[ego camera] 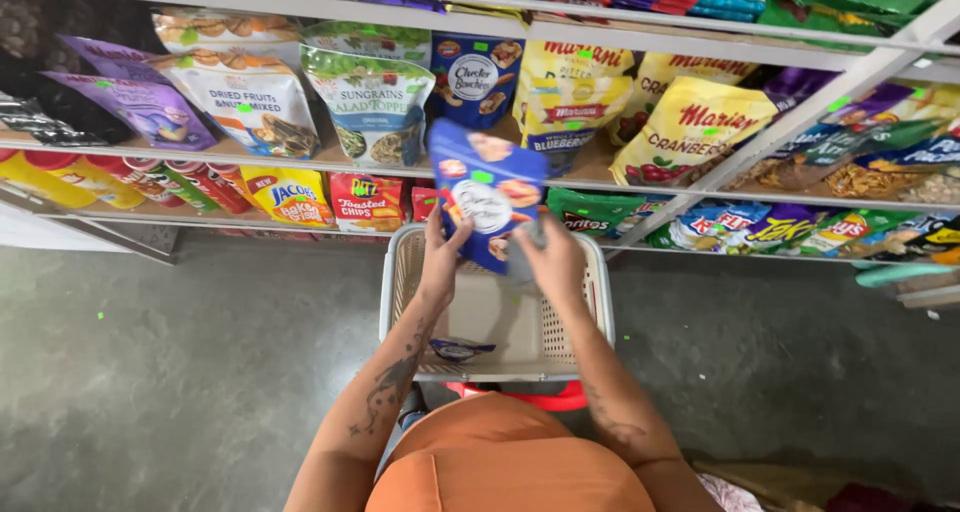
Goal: The recorder is picking up various food packages from store shelves, wiping them with a cloth, and placing them into a shopping basket.
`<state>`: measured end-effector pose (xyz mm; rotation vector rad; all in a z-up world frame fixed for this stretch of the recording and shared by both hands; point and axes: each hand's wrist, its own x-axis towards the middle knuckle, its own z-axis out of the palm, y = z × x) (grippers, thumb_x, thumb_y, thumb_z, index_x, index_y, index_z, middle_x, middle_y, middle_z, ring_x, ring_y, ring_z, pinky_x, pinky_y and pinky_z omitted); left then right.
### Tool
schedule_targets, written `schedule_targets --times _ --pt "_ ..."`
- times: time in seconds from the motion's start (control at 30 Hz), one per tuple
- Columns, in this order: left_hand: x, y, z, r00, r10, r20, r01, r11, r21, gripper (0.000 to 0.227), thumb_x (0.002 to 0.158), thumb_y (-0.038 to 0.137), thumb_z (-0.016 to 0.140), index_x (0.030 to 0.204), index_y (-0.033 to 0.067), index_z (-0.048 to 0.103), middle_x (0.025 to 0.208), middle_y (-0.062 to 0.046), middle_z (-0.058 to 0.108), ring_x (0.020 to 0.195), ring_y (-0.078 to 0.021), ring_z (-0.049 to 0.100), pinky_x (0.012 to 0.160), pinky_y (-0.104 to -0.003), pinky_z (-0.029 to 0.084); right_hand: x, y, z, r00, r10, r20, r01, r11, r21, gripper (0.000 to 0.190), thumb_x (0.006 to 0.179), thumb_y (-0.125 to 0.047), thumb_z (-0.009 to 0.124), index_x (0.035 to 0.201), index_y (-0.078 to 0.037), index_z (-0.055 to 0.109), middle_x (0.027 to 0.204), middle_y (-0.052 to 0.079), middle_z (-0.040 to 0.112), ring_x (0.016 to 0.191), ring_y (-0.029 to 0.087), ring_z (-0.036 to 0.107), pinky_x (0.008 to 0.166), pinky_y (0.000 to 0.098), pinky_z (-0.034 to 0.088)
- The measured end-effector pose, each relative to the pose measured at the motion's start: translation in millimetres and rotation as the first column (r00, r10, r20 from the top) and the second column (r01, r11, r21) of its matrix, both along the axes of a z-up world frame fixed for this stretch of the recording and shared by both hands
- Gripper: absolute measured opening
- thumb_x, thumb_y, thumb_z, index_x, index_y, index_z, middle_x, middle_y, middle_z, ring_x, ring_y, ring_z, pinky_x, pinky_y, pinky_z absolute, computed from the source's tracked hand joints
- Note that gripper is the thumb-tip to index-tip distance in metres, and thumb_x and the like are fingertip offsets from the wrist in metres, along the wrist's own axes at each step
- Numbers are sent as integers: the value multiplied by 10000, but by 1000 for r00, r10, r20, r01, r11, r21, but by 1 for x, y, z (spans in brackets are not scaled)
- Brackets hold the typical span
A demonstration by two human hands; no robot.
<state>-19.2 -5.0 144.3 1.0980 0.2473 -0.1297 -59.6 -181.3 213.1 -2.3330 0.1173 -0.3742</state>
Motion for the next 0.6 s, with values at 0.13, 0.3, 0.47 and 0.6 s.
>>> schedule_targets --times 0.13,0.3,0.47,0.6 --pt "63 -8 -27 952 -66 299 -52 928 369 801 943 269 754 1581 28 332 1566 -152 420 1426 -244 439 1165 -347 359 19 0 -13 981 -13 192 3 999 51 287 930 -296 761 1095 -80 668 867 170 729 803 364 736 656 431 554" --pt "136 -6 -17 963 -163 216 153 986 62 763 935 294 712 1565 22 377 1477 -161 539 1314 -229 521 1115 -345 394 67 14 -3 957 -44 288 66 996 -64 232 971 -265 731 1067 -68 653 922 220 710 878 464 665 681 504 513" --pt "190 -11 -50 957 -54 286 21 993 119 735 945 238 739 1508 -33 352 1404 -162 535 1282 -233 521 1114 -364 408 127 19 -46 952 -135 275 128 991 42 313 970 -300 722 1163 -73 628 977 241 718 926 469 680 730 504 533" --pt "220 -17 -81 926 70 370 -190 935 301 778 921 261 734 1464 -77 291 1384 -198 482 1269 -271 503 1098 -391 415 144 42 -48 968 -206 144 162 950 267 500 962 -350 706 1350 -84 535 1103 247 730 1035 435 711 821 466 552"
